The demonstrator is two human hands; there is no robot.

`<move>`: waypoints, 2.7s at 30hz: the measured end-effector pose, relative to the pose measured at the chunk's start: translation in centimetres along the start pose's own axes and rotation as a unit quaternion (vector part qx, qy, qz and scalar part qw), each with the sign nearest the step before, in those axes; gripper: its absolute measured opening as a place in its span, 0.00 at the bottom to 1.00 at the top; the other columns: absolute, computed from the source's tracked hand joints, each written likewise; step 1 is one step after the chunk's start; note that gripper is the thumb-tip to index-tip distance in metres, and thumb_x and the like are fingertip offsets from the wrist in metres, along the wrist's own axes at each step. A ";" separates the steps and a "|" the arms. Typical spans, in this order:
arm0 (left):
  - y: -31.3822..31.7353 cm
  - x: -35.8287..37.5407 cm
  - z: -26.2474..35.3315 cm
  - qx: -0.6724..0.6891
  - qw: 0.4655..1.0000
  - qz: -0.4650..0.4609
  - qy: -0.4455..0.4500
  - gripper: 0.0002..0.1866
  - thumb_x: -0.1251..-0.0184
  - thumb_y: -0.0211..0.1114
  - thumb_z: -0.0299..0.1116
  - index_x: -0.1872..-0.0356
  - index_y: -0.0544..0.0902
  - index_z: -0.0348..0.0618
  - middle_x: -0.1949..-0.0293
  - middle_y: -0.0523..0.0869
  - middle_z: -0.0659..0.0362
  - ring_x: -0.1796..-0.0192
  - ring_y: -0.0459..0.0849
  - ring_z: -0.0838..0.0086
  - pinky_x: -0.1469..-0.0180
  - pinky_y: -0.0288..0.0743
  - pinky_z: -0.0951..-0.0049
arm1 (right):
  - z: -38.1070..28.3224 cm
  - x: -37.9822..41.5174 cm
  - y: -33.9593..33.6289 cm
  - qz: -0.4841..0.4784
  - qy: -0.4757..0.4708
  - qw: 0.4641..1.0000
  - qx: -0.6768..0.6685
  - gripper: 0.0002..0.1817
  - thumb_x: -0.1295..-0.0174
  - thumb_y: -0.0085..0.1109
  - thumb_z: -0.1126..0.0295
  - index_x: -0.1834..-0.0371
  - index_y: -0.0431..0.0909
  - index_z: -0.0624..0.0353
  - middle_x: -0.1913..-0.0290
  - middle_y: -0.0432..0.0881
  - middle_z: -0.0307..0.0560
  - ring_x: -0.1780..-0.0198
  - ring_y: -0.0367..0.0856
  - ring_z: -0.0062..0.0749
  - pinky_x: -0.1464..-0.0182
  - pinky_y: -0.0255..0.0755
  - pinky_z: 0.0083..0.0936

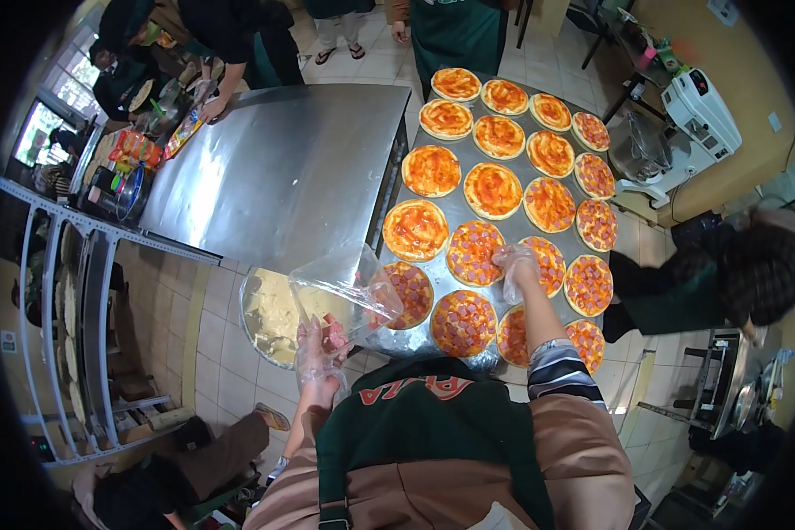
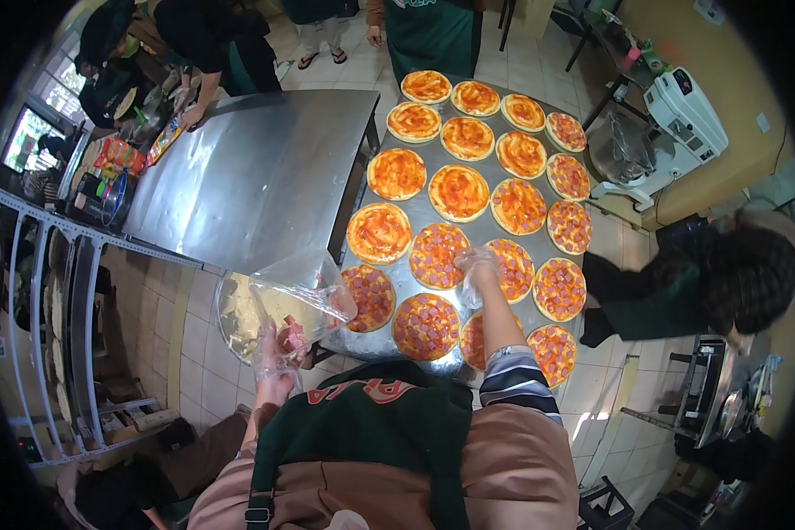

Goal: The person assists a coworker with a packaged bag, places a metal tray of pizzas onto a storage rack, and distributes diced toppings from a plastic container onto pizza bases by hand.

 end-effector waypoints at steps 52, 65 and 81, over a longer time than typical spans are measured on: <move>-1.2 -0.7 -1.0 0.016 1.000 0.005 -0.008 0.21 0.41 0.54 0.50 0.54 0.70 0.47 0.69 0.77 0.60 0.73 0.75 0.78 0.73 0.72 0.79 | 1.5 -0.8 -1.0 -0.066 0.103 0.950 -0.289 0.14 0.49 0.53 0.82 0.58 0.70 0.71 0.66 0.78 0.52 0.71 0.77 0.30 0.68 0.73 0.18; -2.1 -0.3 -0.9 0.034 0.999 0.029 -0.008 0.17 0.38 0.52 0.41 0.50 0.65 0.51 0.70 0.76 0.62 0.77 0.74 0.80 0.78 0.71 0.81 | -0.9 -3.4 -0.6 0.056 -0.031 0.994 0.093 0.02 0.54 0.56 0.78 0.75 0.76 0.62 0.76 0.77 0.42 0.75 0.74 0.25 0.75 0.68 0.23; -1.9 -0.6 -1.1 0.026 0.999 0.018 -0.017 0.19 0.39 0.53 0.44 0.49 0.64 0.52 0.69 0.76 0.62 0.74 0.75 0.79 0.74 0.71 0.79 | 0.2 -0.7 -0.3 -0.056 0.122 0.944 -0.301 0.15 0.50 0.48 0.88 0.56 0.68 0.73 0.68 0.75 0.51 0.72 0.75 0.31 0.74 0.69 0.19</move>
Point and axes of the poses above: each hand's wrist, its own x-axis away from the middle knuckle, its own y-axis out of the palm, z = x × y, the point moved 10 cm from there along -x, towards the middle knuckle
